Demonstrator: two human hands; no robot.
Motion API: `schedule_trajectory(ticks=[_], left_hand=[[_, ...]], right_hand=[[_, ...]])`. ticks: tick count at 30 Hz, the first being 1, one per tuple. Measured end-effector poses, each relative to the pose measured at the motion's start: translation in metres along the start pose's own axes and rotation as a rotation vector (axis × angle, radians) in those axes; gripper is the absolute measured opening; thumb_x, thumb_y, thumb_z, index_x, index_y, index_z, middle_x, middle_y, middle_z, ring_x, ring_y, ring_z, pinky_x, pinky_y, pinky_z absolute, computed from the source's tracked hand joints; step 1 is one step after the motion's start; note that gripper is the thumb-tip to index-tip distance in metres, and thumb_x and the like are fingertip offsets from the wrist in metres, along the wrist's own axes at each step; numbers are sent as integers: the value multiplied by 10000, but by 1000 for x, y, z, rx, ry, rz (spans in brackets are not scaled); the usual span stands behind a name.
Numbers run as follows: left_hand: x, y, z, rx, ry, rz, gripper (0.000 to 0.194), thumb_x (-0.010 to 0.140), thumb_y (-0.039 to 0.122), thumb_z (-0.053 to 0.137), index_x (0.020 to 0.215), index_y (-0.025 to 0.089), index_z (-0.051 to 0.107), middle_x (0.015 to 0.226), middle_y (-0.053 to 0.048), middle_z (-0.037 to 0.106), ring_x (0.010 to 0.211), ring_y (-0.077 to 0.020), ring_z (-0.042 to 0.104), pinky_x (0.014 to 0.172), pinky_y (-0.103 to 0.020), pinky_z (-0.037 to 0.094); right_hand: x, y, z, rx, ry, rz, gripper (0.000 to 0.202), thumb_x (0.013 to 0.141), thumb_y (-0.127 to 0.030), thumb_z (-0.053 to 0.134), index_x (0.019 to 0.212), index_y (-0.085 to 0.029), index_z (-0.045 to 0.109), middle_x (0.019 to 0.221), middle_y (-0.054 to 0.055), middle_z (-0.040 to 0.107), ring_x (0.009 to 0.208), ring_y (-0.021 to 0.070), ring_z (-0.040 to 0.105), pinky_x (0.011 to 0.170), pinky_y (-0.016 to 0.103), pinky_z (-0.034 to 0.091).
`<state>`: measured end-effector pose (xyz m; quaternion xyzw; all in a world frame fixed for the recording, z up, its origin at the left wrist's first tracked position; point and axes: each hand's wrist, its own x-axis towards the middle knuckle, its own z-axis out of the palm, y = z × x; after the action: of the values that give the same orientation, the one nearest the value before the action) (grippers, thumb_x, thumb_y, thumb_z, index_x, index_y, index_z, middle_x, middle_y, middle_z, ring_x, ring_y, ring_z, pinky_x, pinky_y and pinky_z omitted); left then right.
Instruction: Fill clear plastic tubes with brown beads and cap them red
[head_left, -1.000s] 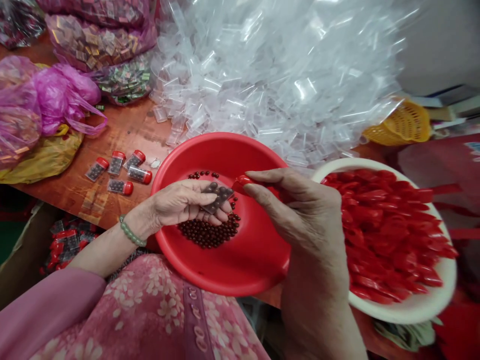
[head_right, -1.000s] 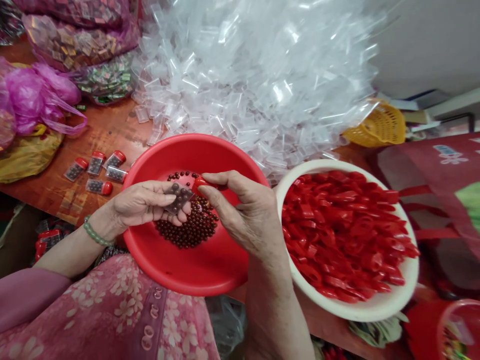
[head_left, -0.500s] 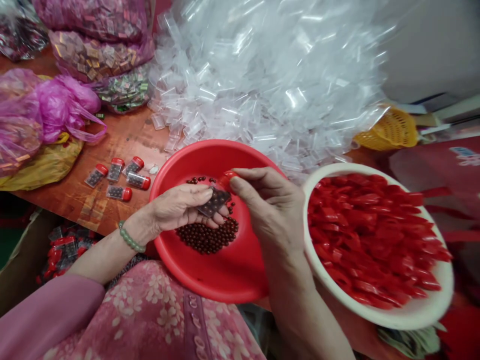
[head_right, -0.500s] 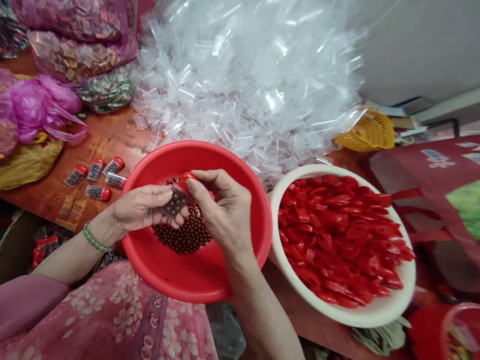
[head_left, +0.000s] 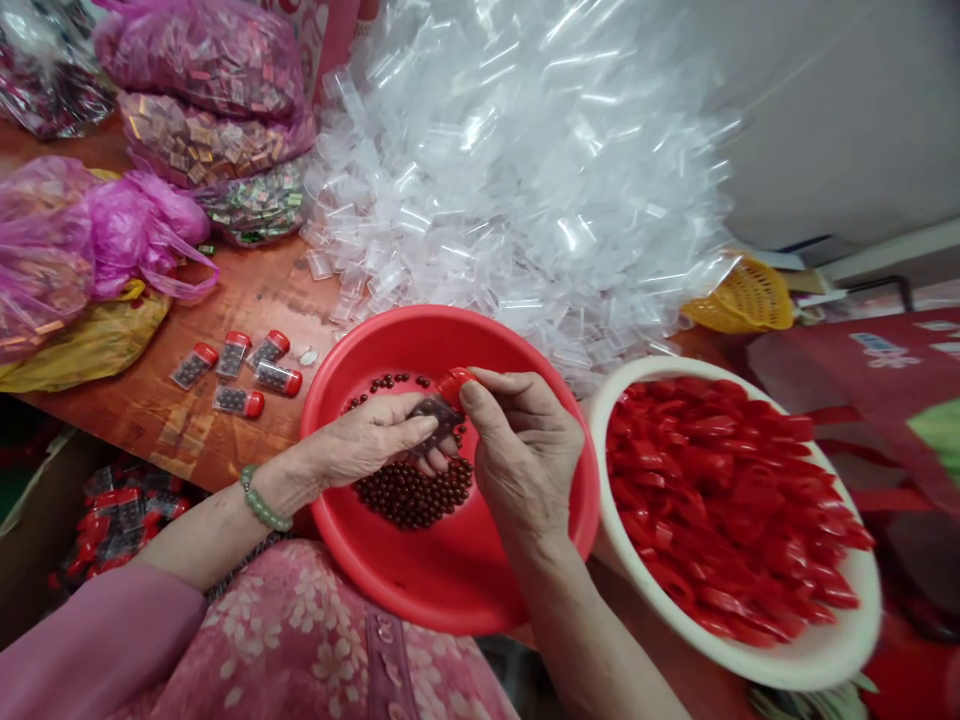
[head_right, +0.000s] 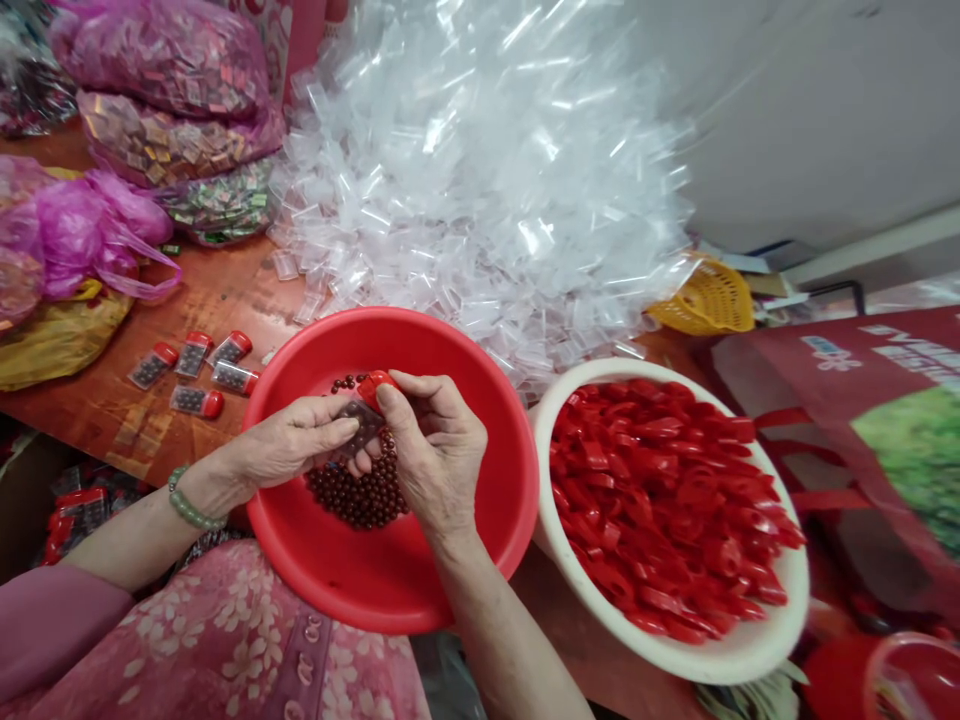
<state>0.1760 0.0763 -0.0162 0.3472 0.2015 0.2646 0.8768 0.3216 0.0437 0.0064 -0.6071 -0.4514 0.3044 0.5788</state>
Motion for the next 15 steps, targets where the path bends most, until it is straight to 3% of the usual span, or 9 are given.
schedule_trajectory(ticks=[7,15], left_hand=[[-1,3,4,110,37,-1,212,922,326,605,873,121,581,785,-10,606,694,-72,589,710,-216,472],[2,5,7,120,80,-39,152,945,260,552,919,112,575,807,-14,609,660,-73,577,690,-232,461]], right_hand=[[-2,3,2,-68,4,-48,185,792,-379,752,843,-215,683,719,-15,692,610,117,633,557,249,523],[-1,10,-7,-135,-53,-108,149,828,-347,730,874,-212,685,768,0,701,686,132,662,644,269,541]])
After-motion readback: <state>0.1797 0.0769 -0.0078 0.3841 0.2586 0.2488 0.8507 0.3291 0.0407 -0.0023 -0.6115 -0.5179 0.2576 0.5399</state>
